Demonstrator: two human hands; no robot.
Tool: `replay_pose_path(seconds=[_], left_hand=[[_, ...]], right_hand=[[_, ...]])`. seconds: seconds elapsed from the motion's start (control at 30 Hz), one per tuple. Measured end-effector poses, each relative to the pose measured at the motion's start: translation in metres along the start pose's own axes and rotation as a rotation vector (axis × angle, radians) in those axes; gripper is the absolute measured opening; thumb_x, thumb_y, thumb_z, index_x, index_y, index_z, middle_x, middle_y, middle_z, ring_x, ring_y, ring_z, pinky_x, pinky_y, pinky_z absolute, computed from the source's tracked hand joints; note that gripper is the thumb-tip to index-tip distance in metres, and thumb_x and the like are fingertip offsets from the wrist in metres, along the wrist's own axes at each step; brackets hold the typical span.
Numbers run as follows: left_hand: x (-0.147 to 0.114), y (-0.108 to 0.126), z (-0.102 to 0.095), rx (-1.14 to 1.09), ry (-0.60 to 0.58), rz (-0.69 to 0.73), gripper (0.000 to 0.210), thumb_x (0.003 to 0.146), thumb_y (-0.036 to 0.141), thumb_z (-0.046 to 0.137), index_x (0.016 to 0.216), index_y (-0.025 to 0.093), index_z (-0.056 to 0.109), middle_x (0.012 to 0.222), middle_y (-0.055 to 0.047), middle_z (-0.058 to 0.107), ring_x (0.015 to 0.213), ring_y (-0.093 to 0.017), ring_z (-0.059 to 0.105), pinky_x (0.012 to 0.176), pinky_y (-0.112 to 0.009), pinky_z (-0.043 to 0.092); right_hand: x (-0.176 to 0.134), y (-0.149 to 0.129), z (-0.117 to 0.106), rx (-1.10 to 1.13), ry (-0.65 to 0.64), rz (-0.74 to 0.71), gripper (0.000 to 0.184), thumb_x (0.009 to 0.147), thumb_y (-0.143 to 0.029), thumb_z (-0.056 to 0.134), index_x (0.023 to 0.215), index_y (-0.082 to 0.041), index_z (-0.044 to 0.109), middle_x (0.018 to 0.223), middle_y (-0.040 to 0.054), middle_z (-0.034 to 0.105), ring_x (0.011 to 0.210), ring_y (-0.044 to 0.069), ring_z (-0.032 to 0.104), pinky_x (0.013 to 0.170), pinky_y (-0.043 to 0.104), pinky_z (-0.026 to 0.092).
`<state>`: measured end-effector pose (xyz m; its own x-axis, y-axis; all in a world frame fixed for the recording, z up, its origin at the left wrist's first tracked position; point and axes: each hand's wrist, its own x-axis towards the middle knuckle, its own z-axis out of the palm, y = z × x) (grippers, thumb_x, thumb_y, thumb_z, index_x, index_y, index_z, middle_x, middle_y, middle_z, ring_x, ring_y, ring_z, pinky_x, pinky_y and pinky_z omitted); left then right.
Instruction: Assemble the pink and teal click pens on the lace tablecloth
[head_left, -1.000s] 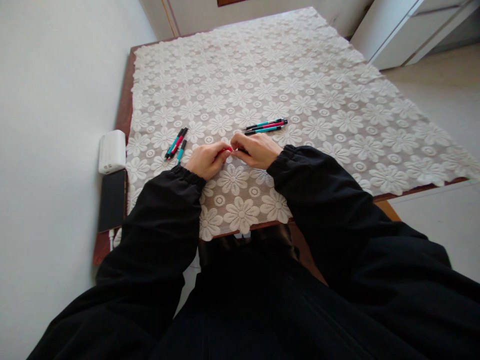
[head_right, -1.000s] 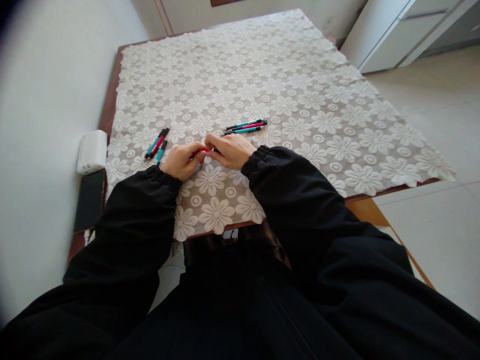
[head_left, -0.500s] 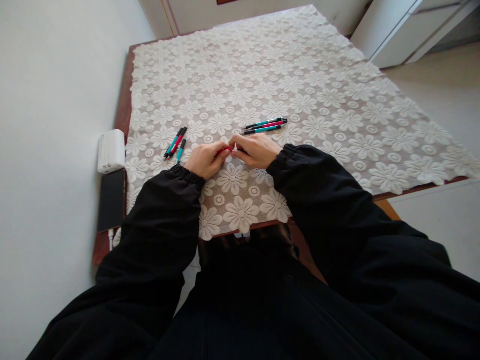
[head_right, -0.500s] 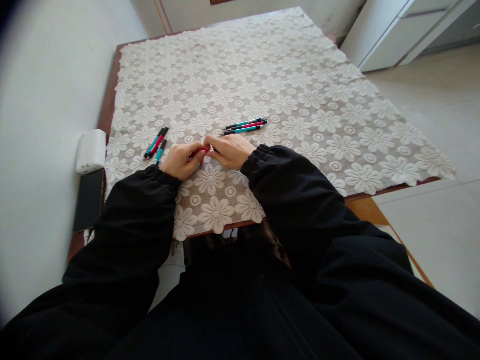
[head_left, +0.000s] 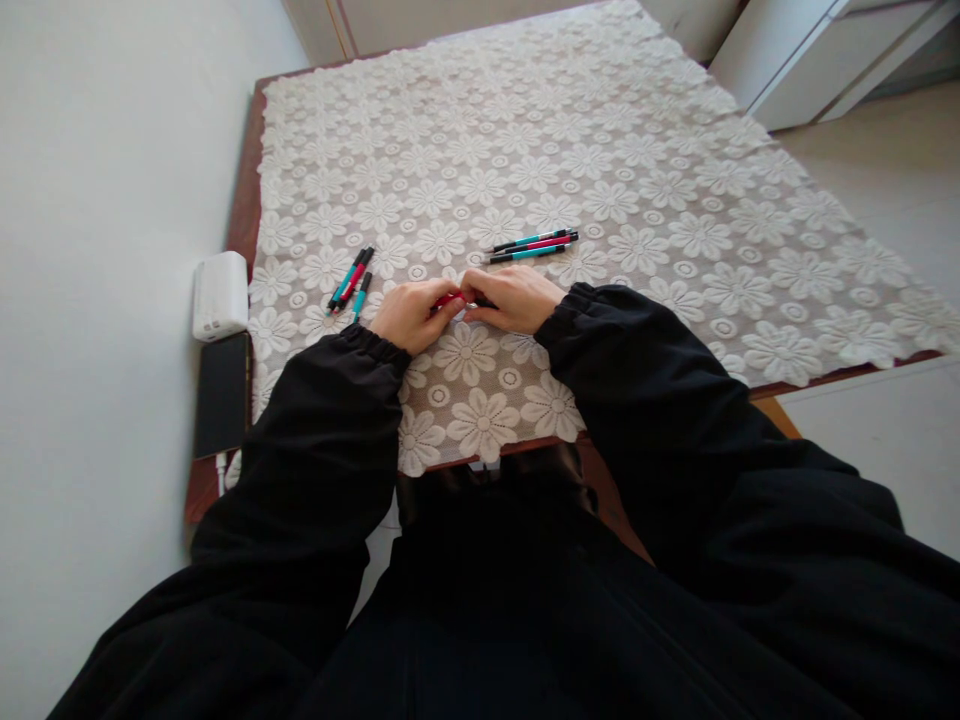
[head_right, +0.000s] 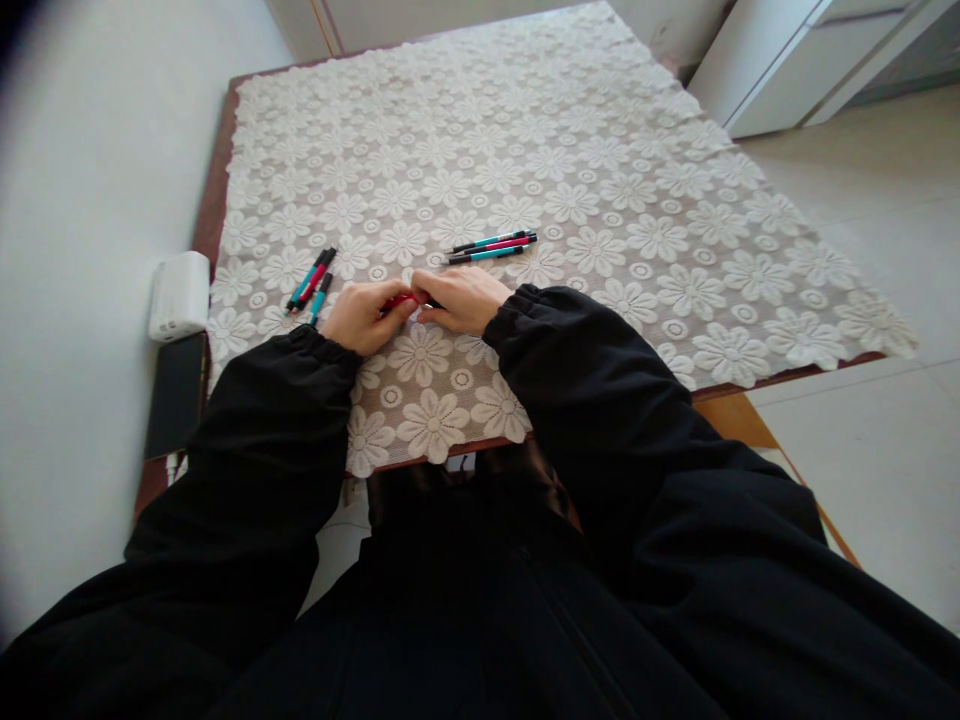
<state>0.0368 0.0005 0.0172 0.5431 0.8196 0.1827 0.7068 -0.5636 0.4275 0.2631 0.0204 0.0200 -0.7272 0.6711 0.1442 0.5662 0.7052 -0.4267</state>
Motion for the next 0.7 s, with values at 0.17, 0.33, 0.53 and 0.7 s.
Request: replay_pose_path(seconds=[0.17, 0.33, 0.53, 0.7], left_hand=[[-0.0001, 0.0005, 0.0005, 0.004, -0.003, -0.022, 0.038, 0.101, 0.044, 0.050, 0.113, 0.020, 0.077, 0.099, -0.009, 0.079, 0.086, -0.024, 0.068, 0.076, -0.033, 0.047], [0.0007, 0.0007, 0.0013, -0.001, -0.003, -0.050, 0.037, 0.101, 0.044, 0.051, 0.113, 0.020, 0.077, 0.098, -0.009, 0.078, 0.087, -0.024, 0.067, 0.077, -0.034, 0.047], [0.0008, 0.0006, 0.0010, 0.000, -0.012, -0.048, 0.037, 0.100, 0.043, 0.052, 0.113, 0.019, 0.077, 0.097, -0.009, 0.078, 0.085, -0.025, 0.067, 0.076, -0.034, 0.047], [0.0002, 0.0015, -0.0004, -0.005, -0.007, -0.023, 0.037, 0.101, 0.042, 0.050, 0.112, 0.019, 0.077, 0.097, -0.008, 0.078, 0.085, -0.024, 0.067, 0.076, -0.033, 0.047]], right_hand=[[0.0004, 0.0004, 0.0001, 0.005, -0.007, 0.003, 0.027, 0.095, -0.039, 0.064, 0.113, -0.018, 0.063, 0.095, 0.0065, 0.071, 0.081, 0.020, 0.058, 0.072, 0.032, 0.031], [0.0002, -0.0005, 0.0000, 0.012, -0.009, 0.015, 0.029, 0.094, -0.039, 0.064, 0.114, -0.018, 0.063, 0.096, 0.0065, 0.071, 0.085, 0.022, 0.060, 0.074, 0.032, 0.032], [-0.0006, -0.0019, -0.0007, -0.007, -0.024, 0.022, 0.029, 0.095, -0.038, 0.064, 0.115, -0.018, 0.063, 0.096, 0.0073, 0.071, 0.086, 0.022, 0.060, 0.075, 0.032, 0.033], [-0.0013, -0.0029, -0.0022, -0.008, -0.019, 0.016, 0.029, 0.098, -0.036, 0.061, 0.119, -0.017, 0.063, 0.100, 0.0086, 0.071, 0.088, 0.023, 0.060, 0.077, 0.033, 0.034]])
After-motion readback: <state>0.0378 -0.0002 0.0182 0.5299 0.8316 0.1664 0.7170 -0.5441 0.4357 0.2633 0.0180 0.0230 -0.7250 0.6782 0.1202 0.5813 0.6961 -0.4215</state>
